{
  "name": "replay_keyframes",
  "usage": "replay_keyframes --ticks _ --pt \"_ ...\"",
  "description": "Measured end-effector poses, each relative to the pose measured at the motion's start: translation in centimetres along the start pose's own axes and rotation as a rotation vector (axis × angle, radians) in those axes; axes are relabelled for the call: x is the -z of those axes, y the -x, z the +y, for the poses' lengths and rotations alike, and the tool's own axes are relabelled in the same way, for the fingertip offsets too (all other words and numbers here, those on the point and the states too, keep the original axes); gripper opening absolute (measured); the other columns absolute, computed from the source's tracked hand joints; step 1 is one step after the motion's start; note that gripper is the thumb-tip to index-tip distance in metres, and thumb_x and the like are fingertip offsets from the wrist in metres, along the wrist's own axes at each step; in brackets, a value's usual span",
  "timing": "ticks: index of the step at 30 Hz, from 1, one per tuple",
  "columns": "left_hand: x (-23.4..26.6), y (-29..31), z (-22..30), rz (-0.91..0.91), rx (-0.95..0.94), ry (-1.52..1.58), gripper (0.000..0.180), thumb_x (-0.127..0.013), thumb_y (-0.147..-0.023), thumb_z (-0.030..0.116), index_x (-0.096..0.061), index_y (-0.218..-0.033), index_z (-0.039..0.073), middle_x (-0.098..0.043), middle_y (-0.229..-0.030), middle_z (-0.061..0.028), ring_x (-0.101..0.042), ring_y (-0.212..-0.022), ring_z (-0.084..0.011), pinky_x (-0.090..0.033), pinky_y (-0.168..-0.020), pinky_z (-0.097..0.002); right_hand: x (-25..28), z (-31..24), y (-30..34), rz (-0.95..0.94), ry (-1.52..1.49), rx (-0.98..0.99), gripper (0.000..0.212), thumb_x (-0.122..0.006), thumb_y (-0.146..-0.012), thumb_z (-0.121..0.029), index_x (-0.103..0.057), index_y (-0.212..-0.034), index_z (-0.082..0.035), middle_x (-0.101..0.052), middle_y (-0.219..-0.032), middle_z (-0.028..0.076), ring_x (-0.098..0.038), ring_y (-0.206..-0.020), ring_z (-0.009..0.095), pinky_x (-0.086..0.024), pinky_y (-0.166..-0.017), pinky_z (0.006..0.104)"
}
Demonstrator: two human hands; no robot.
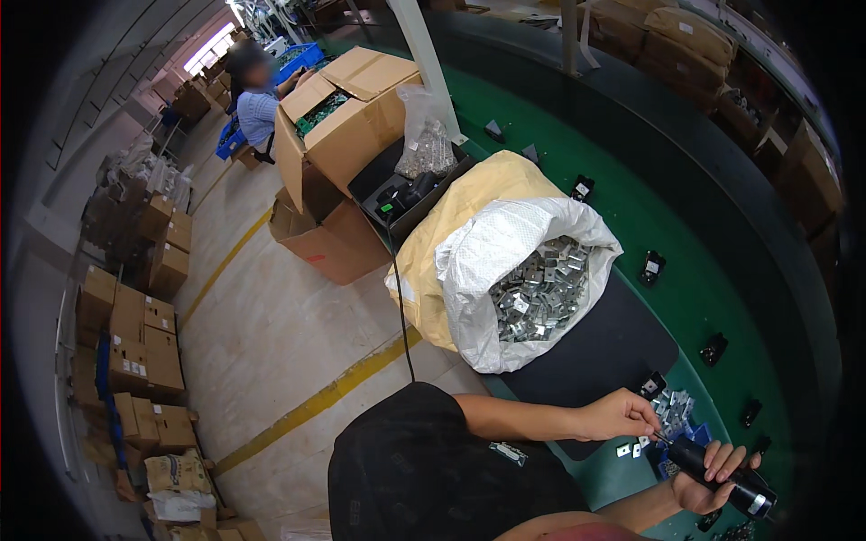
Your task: Assemble electronic components by picking parts and using an electric screwdriver to secure them.
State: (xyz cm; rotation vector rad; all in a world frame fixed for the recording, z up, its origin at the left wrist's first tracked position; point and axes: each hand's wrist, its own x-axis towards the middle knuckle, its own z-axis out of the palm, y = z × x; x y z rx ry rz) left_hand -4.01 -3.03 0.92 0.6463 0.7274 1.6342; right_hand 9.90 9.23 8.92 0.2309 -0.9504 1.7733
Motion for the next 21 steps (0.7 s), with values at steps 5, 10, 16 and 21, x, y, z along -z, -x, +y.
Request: replay_keyframes --ticks 5,10,16,21 --pt "-0.2 0.2 -0.7 -0.019 -0.115 -0.235 0.012 -0.064 -0.084 0.005 -0.065 -0.094 -0.001 -0.068 -0.088 -0.0080 -0.065 -0.083 -0.0129 -0.051 -0.073 -0.0247 0.3 -1.1 1.5 0.067 0.050 0.020 0.040 -0.063 -0.081 -0.010 -0.040 -0.114 -0.003 -0.039 -0.071 0.000 -0.040 -0.058 0.008 -0.033 -0.061 0.0217" --pt "1.0 -0.6 -0.1 -0.075 -0.511 -0.955 0.034 -0.068 -0.076 0.021 -0.065 -0.108 0.011 -0.066 -0.100 -0.0061 -0.061 -0.087 -0.0237 -0.043 -0.080 -0.0334 2.0 -1.6 1.7 0.103 0.062 -0.014 0.040 -0.063 -0.082 -0.014 -0.041 -0.113 -0.004 -0.040 -0.071 0.000 -0.041 -0.058 0.007 -0.034 -0.060 0.0221" --pt "6.1 -3.0 2.4 -0.089 -0.540 -1.358 0.080 -0.079 -0.060 0.036 -0.048 -0.126 0.003 -0.047 -0.131 -0.0160 -0.045 -0.120 -0.0352 -0.033 -0.100 -0.0454 2.6 -0.2 0.3 0.163 0.098 0.010 0.050 -0.055 -0.083 -0.014 -0.039 -0.130 -0.006 -0.042 -0.073 0.001 -0.041 -0.062 0.009 -0.035 -0.063 0.0281" --pt "7.2 -4.2 0.5 -0.014 -0.237 -1.532 0.109 -0.086 -0.050 0.024 -0.029 -0.141 0.009 -0.034 -0.142 -0.0129 -0.035 -0.128 -0.0324 -0.030 -0.102 -0.0437 4.3 1.6 -0.4 0.254 0.282 0.039 0.039 -0.053 -0.082 -0.012 -0.048 -0.120 -0.009 -0.044 -0.074 0.001 -0.041 -0.066 0.011 -0.035 -0.067 0.0290"
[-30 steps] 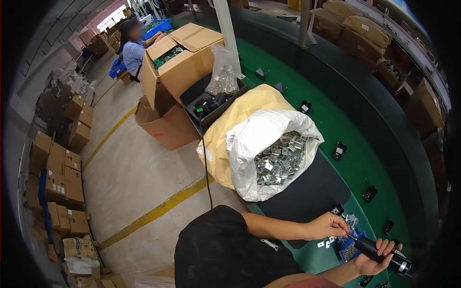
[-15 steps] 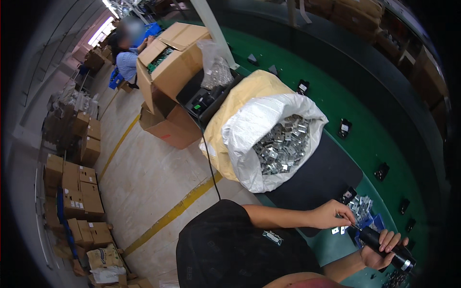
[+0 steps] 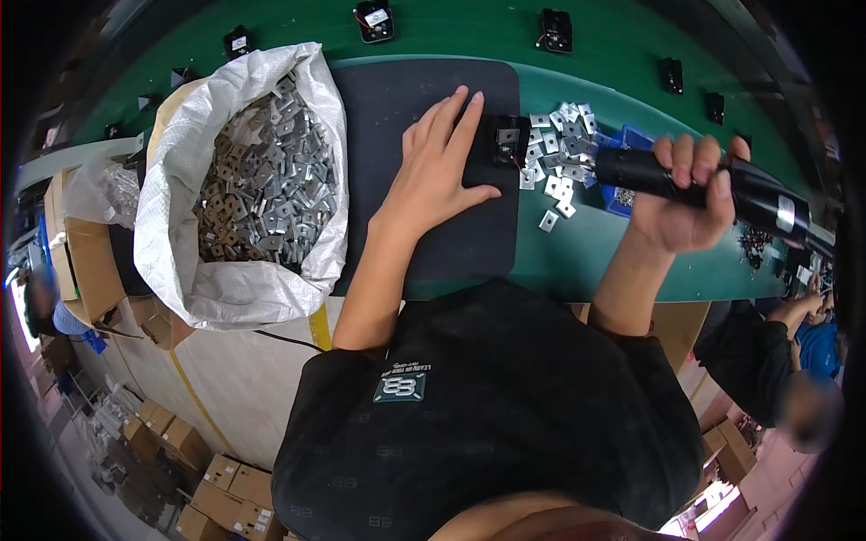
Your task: Assemble electronic components by picking parts and using an electric screwdriver to secure them.
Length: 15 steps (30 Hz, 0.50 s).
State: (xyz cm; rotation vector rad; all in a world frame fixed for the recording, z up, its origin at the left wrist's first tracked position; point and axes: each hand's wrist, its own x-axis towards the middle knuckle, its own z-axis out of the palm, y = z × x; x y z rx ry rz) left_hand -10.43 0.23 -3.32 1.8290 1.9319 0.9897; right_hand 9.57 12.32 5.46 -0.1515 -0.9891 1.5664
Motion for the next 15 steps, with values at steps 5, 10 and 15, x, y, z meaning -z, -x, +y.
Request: replay_keyframes --ticks 5,10,15 --pt "-1.8 -0.4 -0.3 0.001 -0.048 0.013 0.095 -0.083 -0.055 0.023 -0.036 -0.136 0.007 -0.041 -0.136 -0.0137 -0.038 -0.125 -0.0312 -0.031 -0.099 -0.0445 -0.9 2.9 0.5 0.090 0.165 0.006 0.036 -0.053 -0.081 -0.010 -0.047 -0.117 -0.011 -0.044 -0.074 0.001 -0.041 -0.065 0.013 -0.035 -0.067 0.0315" --pt "-3.2 -0.4 -0.8 0.007 -0.060 0.071 0.081 -0.082 -0.056 0.020 -0.046 -0.127 0.007 -0.056 -0.117 -0.0098 -0.048 -0.113 -0.0282 -0.034 -0.094 -0.0410 -0.3 6.0 1.0 0.122 0.154 0.027 0.037 -0.056 -0.078 -0.002 -0.044 -0.113 -0.004 -0.052 -0.068 0.009 -0.050 -0.059 0.019 -0.045 -0.062 0.0378" --pt "-3.1 -0.2 -1.1 0.040 -0.060 0.124 0.074 -0.080 -0.058 0.025 -0.051 -0.125 0.010 -0.059 -0.110 -0.0108 -0.053 -0.104 -0.0284 -0.036 -0.094 -0.0393 -0.4 6.6 1.4 0.101 0.173 0.030 0.035 -0.056 -0.077 0.001 -0.045 -0.110 -0.003 -0.053 -0.068 0.009 -0.051 -0.059 0.019 -0.046 -0.062 0.0371"
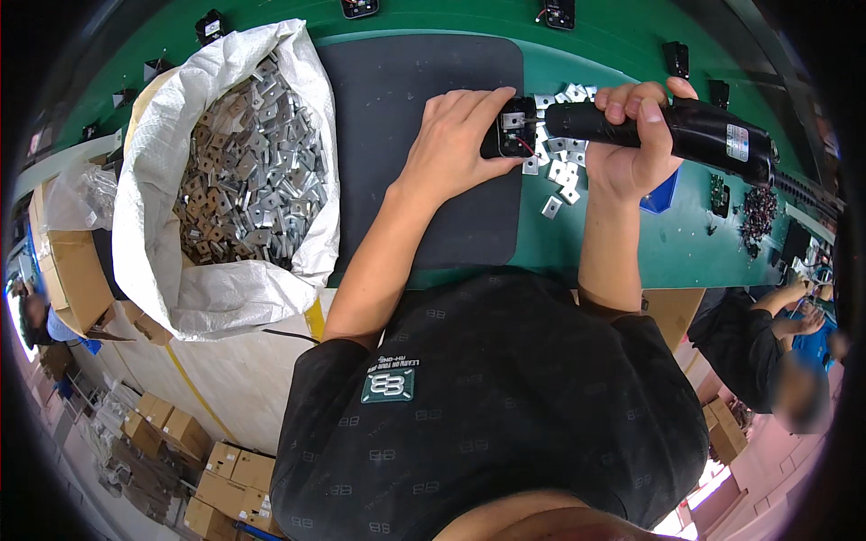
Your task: Assemble electronic components by picking parts and using an electric screwdriver to secure them.
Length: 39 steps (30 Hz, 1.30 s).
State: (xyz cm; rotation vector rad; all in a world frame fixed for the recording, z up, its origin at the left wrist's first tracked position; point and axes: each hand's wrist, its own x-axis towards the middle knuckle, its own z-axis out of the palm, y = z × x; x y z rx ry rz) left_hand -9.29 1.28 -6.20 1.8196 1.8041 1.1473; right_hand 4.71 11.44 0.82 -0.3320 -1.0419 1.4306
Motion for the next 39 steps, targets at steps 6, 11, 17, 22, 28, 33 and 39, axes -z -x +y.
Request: replay_keyframes --ticks 6,11,17,22,28,33,39 --pt "0.3 -0.7 -0.2 0.005 0.011 0.005 0.073 -0.080 -0.058 0.027 -0.052 -0.124 0.010 -0.060 -0.107 -0.0107 -0.054 -0.103 -0.0282 -0.037 -0.092 -0.0394 -0.2 0.7 -0.5 -0.006 0.009 0.008 0.036 -0.057 -0.077 0.001 -0.045 -0.110 -0.003 -0.053 -0.068 0.009 -0.051 -0.059 0.018 -0.046 -0.061 0.0367" --pt "0.1 -0.8 -0.2 0.019 0.011 0.011 0.073 -0.080 -0.057 0.027 -0.053 -0.123 0.010 -0.060 -0.106 -0.0106 -0.054 -0.101 -0.0279 -0.037 -0.092 -0.0394 -0.2 0.9 -0.4 0.004 0.027 -0.003 0.036 -0.058 -0.077 0.001 -0.045 -0.110 -0.003 -0.054 -0.068 0.009 -0.052 -0.059 0.019 -0.046 -0.061 0.0368" --pt "0.0 -0.7 -0.1 0.031 0.020 0.010 0.073 -0.080 -0.057 0.029 -0.053 -0.123 0.010 -0.060 -0.105 -0.0104 -0.054 -0.100 -0.0275 -0.037 -0.092 -0.0399 -0.2 1.1 -0.3 -0.033 0.049 -0.001 0.036 -0.059 -0.077 0.002 -0.045 -0.110 -0.003 -0.054 -0.069 0.009 -0.052 -0.059 0.019 -0.047 -0.062 0.0369" --pt "0.0 -0.8 -0.1 0.040 0.028 0.016 0.072 -0.080 -0.057 0.030 -0.054 -0.122 0.011 -0.060 -0.104 -0.0100 -0.054 -0.100 -0.0274 -0.036 -0.092 -0.0405 0.1 1.2 -0.5 -0.126 0.064 0.001 0.036 -0.059 -0.077 0.002 -0.044 -0.109 -0.004 -0.054 -0.068 0.009 -0.052 -0.058 0.019 -0.047 -0.061 0.0370" --pt "0.0 -1.0 -0.1 0.036 0.036 0.022 0.069 -0.081 -0.055 0.026 -0.056 -0.117 0.009 -0.060 -0.100 -0.0077 -0.053 -0.097 -0.0270 -0.036 -0.088 -0.0396 0.5 1.6 -0.6 -0.228 0.039 -0.052 0.032 -0.058 -0.078 0.004 -0.044 -0.103 -0.008 -0.052 -0.067 0.007 -0.050 -0.056 0.017 -0.047 -0.059 0.0352" --pt "0.1 -1.3 -0.2 0.031 0.043 0.052 0.067 -0.080 -0.055 0.028 -0.057 -0.116 0.009 -0.060 -0.096 -0.0070 -0.053 -0.094 -0.0261 -0.036 -0.088 -0.0388 0.5 2.1 -1.0 -0.285 0.028 -0.097 0.028 -0.057 -0.078 0.005 -0.043 -0.099 -0.009 -0.050 -0.066 0.006 -0.049 -0.056 0.015 -0.046 -0.059 0.0341" --pt "0.2 -1.7 -0.1 0.011 0.041 0.038 0.067 -0.080 -0.055 0.029 -0.057 -0.116 0.010 -0.060 -0.097 -0.0069 -0.053 -0.093 -0.0255 -0.035 -0.087 -0.0382 0.2 2.3 -1.2 -0.312 -0.008 -0.059 0.032 -0.056 -0.075 0.007 -0.043 -0.102 -0.005 -0.051 -0.065 0.007 -0.049 -0.053 0.015 -0.046 -0.056 0.0326"
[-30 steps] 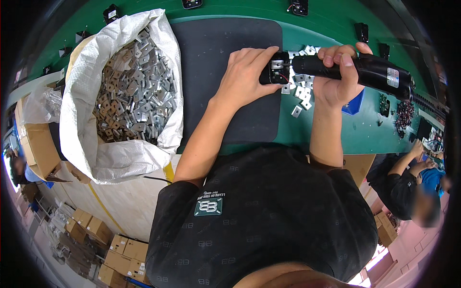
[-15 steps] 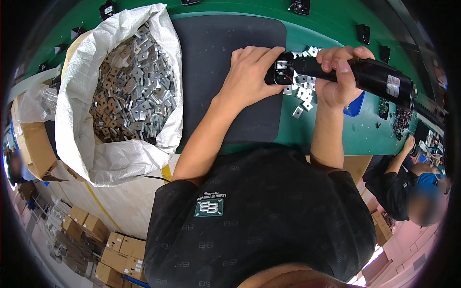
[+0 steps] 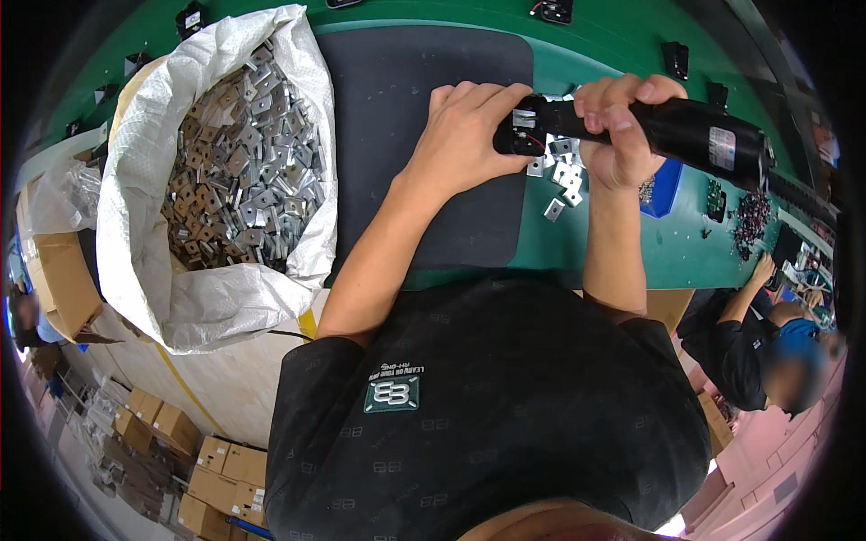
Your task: Assemble electronic components by picking parts and using an electric screwdriver to secure them.
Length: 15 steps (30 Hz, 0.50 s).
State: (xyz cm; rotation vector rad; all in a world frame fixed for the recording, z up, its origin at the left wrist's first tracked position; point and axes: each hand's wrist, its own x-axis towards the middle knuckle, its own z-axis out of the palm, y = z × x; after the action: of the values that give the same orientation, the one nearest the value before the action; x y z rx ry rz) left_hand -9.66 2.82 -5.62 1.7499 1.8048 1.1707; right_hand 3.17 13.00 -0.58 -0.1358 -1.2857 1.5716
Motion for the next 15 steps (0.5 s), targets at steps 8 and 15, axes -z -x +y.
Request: replay_keyframes --ticks 8,15 --pt "0.4 0.2 0.8 -0.114 0.076 -0.040 0.069 -0.079 -0.058 0.028 -0.053 -0.119 0.012 -0.059 -0.110 -0.0081 -0.052 -0.104 -0.0270 -0.032 -0.093 -0.0411 -0.1 -4.3 -1.6 -0.158 -0.136 0.113 0.058 -0.061 -0.077 -0.004 -0.036 -0.129 -0.001 -0.047 -0.064 0.005 -0.048 -0.054 0.016 -0.043 -0.053 0.0331" --pt "0.8 -6.0 -0.6 0.136 -0.042 -0.397 0.064 -0.074 -0.063 0.022 -0.050 -0.121 0.010 -0.060 -0.110 -0.0126 -0.054 -0.104 -0.0323 -0.037 -0.089 -0.0455 4.4 -12.3 -1.9 0.068 0.125 0.189 0.053 -0.055 -0.078 -0.007 -0.037 -0.127 0.002 -0.050 -0.073 0.007 -0.048 -0.060 0.017 -0.042 -0.061 0.0357"
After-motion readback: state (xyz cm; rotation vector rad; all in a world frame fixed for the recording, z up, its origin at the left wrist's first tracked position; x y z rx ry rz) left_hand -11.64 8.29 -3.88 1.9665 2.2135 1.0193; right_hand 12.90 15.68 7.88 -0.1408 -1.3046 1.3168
